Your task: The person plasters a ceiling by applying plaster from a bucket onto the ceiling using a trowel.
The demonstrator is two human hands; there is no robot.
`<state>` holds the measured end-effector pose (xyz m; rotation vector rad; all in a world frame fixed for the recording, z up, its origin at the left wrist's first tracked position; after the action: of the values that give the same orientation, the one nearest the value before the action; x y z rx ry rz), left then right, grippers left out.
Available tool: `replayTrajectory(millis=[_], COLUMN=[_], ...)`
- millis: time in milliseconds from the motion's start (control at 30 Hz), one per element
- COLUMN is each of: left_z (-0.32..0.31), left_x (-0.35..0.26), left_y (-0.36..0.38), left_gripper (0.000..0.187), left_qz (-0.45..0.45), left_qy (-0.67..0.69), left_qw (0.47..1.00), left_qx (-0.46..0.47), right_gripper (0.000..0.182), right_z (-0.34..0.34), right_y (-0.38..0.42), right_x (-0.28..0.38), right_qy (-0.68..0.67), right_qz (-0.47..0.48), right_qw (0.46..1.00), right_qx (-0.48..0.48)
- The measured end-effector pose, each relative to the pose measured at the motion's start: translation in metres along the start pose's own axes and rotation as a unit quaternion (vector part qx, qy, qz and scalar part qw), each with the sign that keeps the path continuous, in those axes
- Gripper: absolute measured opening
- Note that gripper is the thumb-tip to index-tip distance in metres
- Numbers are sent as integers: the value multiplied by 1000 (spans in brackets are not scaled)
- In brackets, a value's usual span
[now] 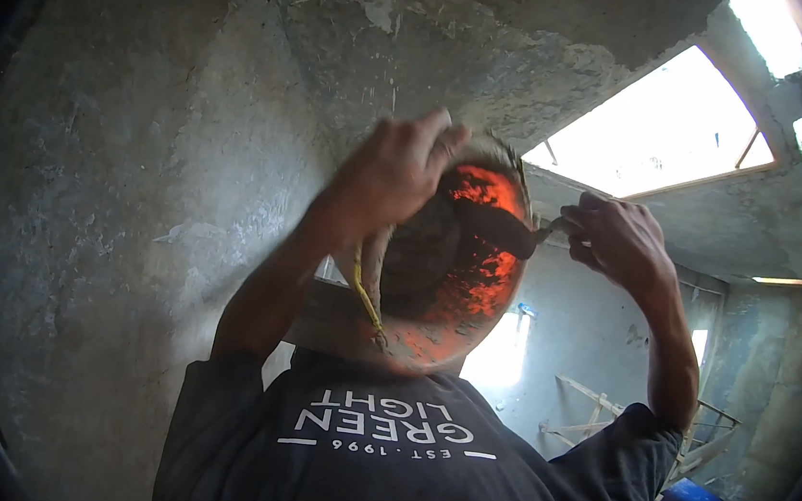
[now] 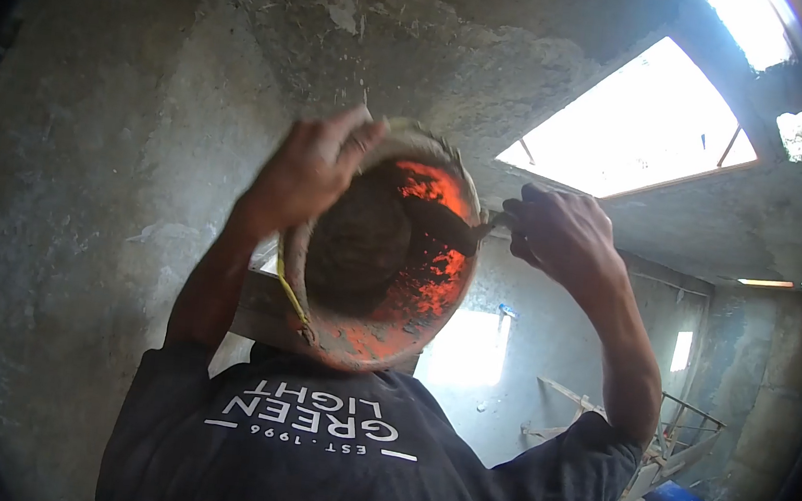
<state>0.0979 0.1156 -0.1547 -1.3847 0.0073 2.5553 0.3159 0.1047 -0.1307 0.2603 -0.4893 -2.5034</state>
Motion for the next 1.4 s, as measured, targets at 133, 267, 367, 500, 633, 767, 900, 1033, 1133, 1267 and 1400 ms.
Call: replayTrajectory(millis=[133, 267, 367, 500, 633, 767, 900, 1033, 1133, 1267, 1400], left_z=[-10, 3, 3, 16, 35, 51, 65, 93, 107, 137, 143], left_x=[21, 15, 3, -4, -3, -5, -5, -9, -15, -1, 37], left_y=[7, 5, -4, -1, 1, 8, 19, 47, 73, 119, 151], left_gripper=[30, 30, 31, 32, 36, 39, 38, 38, 38, 38, 36], left_qz=[9, 9, -7, 1, 15, 41, 77, 67, 101, 129, 207], left_qy=[32, 43, 6, 0, 10, 13, 23, 80, 121, 145, 224], left_qw=[999, 998, 1000, 999, 996, 991, 988, 975, 960, 924, 878], left_qx=[-28, -54, -29, -49, -90, -123, -130, -199, -232, -328, -368], right_gripper=[26, 28, 31, 35, 37, 40, 39, 37, 35, 35, 37], right_z=[-51, -70, -58, -43, -45, -58, -49, -28, -13, -8, -14], right_y=[-12, -12, -9, -2, -5, -7, 2, 14, 12, 7, -13], right_x=[-12, -11, -18, -21, -20, -10, -6, -12, -4, 15, 32], right_qy=[-15, -60, -89, -125, -118, -126, -137, -197, -267, -317, -296], right_qz=[-29, 12, -13, -23, -34, -8, -16, 1, 37, 59, 110], right_qw=[997, 997, 996, 992, 989, 990, 988, 973, 953, 938, 944], right_qx=[72, 44, 25, -18, -76, -63, -64, -117, -138, -130, -95])
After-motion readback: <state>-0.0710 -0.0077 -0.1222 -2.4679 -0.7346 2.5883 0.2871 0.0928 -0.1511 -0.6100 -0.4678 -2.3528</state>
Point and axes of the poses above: each hand's wrist, its own y-axis away from the middle knuckle, its own z-axis out of the back of the hand, x = y × z, the point moved 8 cm from there along -y, towards the middle knuckle, and after that the axes turned 4 degrees about x, right-handed, at the moved point
